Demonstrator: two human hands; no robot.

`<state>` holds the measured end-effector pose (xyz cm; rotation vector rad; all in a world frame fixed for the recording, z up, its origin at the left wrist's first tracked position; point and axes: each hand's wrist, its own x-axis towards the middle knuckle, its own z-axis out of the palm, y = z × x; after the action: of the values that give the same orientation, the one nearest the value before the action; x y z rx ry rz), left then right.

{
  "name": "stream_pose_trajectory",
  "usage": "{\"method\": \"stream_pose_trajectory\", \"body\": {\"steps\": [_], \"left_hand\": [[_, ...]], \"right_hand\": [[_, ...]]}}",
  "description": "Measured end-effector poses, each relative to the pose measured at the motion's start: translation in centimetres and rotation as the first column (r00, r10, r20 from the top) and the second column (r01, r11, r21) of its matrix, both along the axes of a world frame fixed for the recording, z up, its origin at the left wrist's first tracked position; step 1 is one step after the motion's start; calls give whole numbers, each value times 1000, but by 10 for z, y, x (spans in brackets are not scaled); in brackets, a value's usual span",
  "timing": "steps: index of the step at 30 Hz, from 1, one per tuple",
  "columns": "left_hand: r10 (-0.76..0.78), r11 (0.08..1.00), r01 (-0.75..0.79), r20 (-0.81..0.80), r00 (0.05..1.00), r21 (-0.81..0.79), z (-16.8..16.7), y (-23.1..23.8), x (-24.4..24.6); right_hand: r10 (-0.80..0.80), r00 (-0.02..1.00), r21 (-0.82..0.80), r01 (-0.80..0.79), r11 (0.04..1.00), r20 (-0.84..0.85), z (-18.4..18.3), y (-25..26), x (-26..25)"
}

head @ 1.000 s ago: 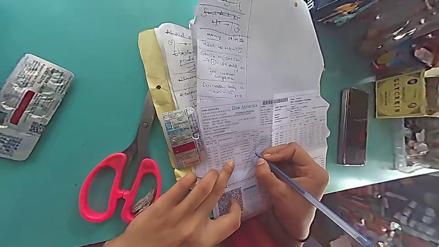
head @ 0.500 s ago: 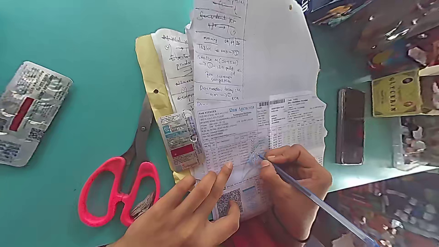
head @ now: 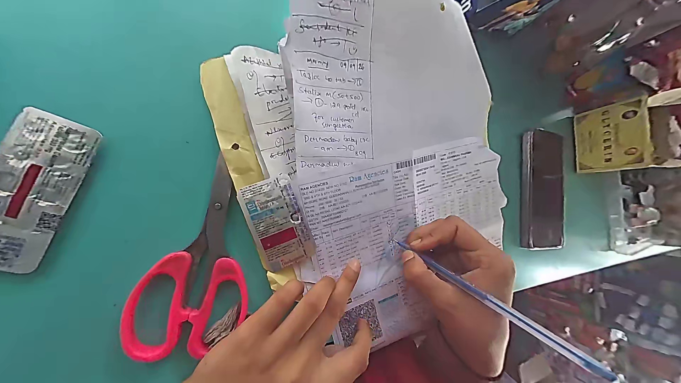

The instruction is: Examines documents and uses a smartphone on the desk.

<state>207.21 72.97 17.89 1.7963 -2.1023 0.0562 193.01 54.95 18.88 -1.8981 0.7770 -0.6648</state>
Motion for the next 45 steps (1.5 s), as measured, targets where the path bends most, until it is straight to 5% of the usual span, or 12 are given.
{"method": "stream_pose_trajectory", "body": {"steps": [45], "left_hand": [[-1,1000,2,-84,997,10,-2,-1,0]], "right_hand": [[-134,991,-115,135,984,9,-12,6,1]]}}
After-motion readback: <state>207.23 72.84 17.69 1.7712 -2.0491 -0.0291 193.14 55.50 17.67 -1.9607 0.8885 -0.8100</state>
